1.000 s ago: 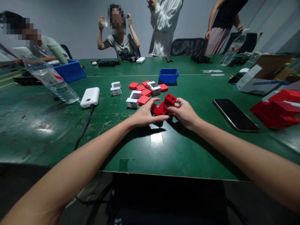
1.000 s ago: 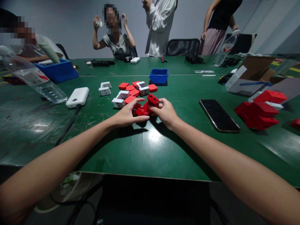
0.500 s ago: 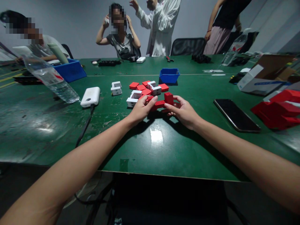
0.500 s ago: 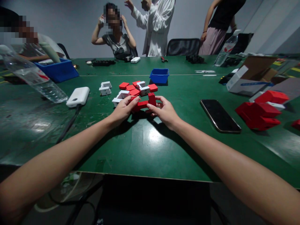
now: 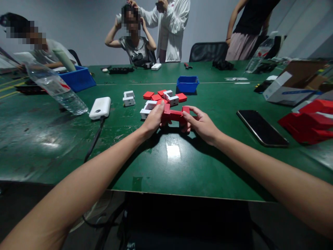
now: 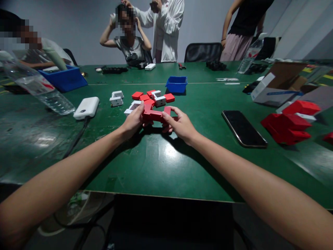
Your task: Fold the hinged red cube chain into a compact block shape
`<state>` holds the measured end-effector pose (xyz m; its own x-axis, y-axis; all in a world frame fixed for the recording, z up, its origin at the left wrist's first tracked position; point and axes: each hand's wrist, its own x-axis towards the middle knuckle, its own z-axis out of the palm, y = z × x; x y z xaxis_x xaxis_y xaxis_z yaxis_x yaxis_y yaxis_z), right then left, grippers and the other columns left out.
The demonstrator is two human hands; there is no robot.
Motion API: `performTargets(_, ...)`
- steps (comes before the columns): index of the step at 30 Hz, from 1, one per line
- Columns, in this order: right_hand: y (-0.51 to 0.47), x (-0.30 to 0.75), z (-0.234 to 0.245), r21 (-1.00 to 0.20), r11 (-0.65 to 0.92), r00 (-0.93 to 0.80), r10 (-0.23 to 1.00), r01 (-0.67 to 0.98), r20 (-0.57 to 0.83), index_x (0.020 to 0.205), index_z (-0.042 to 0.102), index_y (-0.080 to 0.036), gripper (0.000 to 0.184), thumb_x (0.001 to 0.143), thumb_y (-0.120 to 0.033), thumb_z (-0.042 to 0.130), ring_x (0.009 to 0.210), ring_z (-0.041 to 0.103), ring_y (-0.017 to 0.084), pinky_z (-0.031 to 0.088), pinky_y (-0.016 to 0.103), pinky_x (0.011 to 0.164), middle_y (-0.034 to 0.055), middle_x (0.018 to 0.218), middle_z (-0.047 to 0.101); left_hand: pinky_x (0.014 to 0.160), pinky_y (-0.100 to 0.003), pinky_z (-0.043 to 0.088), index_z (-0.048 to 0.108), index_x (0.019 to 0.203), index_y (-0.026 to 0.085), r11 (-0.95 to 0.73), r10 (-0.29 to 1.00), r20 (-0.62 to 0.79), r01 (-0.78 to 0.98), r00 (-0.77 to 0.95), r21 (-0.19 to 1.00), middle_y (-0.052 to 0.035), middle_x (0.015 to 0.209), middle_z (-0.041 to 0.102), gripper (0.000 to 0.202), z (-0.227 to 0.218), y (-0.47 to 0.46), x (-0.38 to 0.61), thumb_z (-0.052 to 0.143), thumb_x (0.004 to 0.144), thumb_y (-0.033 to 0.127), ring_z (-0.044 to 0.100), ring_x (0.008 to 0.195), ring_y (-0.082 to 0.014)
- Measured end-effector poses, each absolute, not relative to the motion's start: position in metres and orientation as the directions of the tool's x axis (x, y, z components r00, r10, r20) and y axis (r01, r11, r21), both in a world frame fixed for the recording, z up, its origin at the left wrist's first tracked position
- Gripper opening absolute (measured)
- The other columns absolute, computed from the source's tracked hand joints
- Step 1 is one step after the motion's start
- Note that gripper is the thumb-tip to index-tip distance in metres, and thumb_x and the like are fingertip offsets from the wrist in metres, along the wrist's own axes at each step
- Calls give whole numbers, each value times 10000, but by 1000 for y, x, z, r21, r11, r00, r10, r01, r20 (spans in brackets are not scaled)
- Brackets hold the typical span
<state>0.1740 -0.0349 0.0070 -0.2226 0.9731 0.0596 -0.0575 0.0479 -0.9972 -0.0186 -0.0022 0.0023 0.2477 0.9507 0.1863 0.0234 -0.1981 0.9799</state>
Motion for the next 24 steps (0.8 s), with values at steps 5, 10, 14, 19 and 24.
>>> performTargets(5,-34,175,7,-997,24,-242,969,-69,40,1109,530,-202,610,747,-653,725,462,630,132,438,222,420,-21,604,667,456,-231,303,568,865,170,-177,939,159,32,305,984,-25,621,628,562,8,-7,-18,442,907,716,488,467,-101)
performTargets(10,-34,176,5,-998,50,-267,962,-34,58,1132,504,-208,657,652,-465,870,533,664,144,457,228,461,-33,673,685,451,-219,314,544,839,174,-192,940,170,46,295,980,1,595,588,574,10,-9,-17,483,874,744,469,459,-84)
performTargets(14,-34,175,3,-997,69,-261,963,-19,71,1123,540,-189,542,725,-431,818,578,677,158,459,236,474,-10,692,684,448,-221,324,565,839,166,-181,944,162,42,287,983,-10,615,587,643,8,-8,-17,431,855,795,484,470,-86)
performTargets(19,-33,173,2,-995,100,-204,974,-10,100,1089,620,-177,435,765,-414,789,717,684,143,467,214,485,60,970,704,446,-220,315,600,902,159,-152,963,139,40,231,988,-24,673,612,630,7,-5,-17,461,862,772,501,475,-85)
performTargets(24,-32,174,2,-998,53,-206,977,-41,60,1151,581,-174,456,814,-431,750,713,676,136,478,206,495,63,941,703,453,-233,356,588,776,163,-122,973,111,44,202,991,-17,612,583,642,8,-5,-18,472,839,791,503,464,-98)
